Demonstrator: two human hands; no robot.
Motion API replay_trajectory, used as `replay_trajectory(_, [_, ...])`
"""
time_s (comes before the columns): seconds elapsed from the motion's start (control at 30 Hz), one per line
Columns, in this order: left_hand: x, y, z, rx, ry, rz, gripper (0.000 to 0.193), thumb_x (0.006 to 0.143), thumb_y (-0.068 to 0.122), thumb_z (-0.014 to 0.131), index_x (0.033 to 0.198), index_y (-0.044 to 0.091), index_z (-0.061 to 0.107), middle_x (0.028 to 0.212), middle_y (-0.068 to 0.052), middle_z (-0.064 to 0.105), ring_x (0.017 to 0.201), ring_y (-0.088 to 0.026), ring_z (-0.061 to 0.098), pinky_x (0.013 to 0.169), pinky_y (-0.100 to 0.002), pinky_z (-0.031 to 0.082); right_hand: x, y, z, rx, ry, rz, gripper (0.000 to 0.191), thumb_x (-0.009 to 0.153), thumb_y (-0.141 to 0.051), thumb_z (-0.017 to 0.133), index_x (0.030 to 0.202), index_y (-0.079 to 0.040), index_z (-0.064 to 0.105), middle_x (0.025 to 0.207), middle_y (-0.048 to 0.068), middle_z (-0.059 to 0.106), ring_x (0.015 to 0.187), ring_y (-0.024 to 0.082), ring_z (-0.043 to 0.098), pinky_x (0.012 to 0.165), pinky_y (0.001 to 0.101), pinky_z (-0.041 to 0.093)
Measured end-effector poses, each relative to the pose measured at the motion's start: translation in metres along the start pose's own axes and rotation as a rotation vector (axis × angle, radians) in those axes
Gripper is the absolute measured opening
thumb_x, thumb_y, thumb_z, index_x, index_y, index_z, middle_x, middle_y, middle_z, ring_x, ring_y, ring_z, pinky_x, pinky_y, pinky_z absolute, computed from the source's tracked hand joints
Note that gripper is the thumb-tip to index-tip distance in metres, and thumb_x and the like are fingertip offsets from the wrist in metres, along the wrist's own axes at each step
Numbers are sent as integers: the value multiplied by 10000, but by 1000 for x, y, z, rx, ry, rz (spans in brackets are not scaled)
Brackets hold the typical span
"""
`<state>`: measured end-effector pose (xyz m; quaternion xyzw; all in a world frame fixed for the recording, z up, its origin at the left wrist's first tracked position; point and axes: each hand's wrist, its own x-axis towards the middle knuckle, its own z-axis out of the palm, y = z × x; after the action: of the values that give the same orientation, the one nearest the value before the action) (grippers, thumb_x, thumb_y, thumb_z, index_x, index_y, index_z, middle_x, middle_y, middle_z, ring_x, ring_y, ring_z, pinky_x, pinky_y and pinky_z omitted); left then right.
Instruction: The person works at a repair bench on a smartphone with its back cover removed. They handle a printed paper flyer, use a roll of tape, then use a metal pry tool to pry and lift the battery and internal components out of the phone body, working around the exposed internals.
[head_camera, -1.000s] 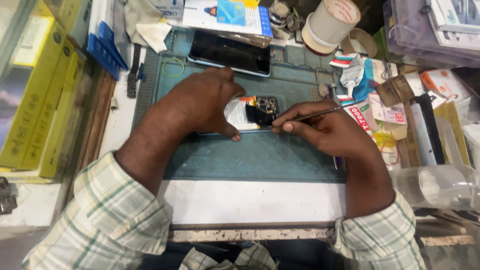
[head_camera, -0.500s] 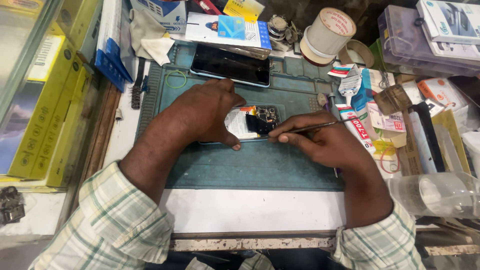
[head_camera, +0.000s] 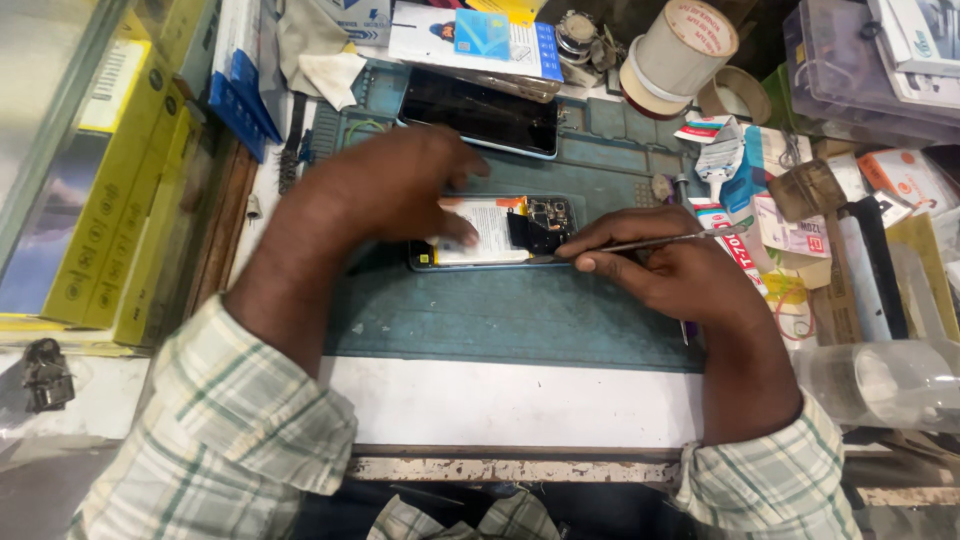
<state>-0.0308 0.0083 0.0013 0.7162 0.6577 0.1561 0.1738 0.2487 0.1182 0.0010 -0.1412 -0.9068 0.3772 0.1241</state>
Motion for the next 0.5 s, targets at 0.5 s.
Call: replay_trajectory(0.5, [-4, 0, -3, 160, -35, -308, 444, 650, 389, 953, 992, 163, 783, 1012, -94, 753, 982, -304, 710, 822, -460, 570, -1, -1, 3, -2, 10, 74, 157, 930, -131, 734, 1070, -76, 776, 1024, 60, 809, 956, 150, 766, 817, 302, 599])
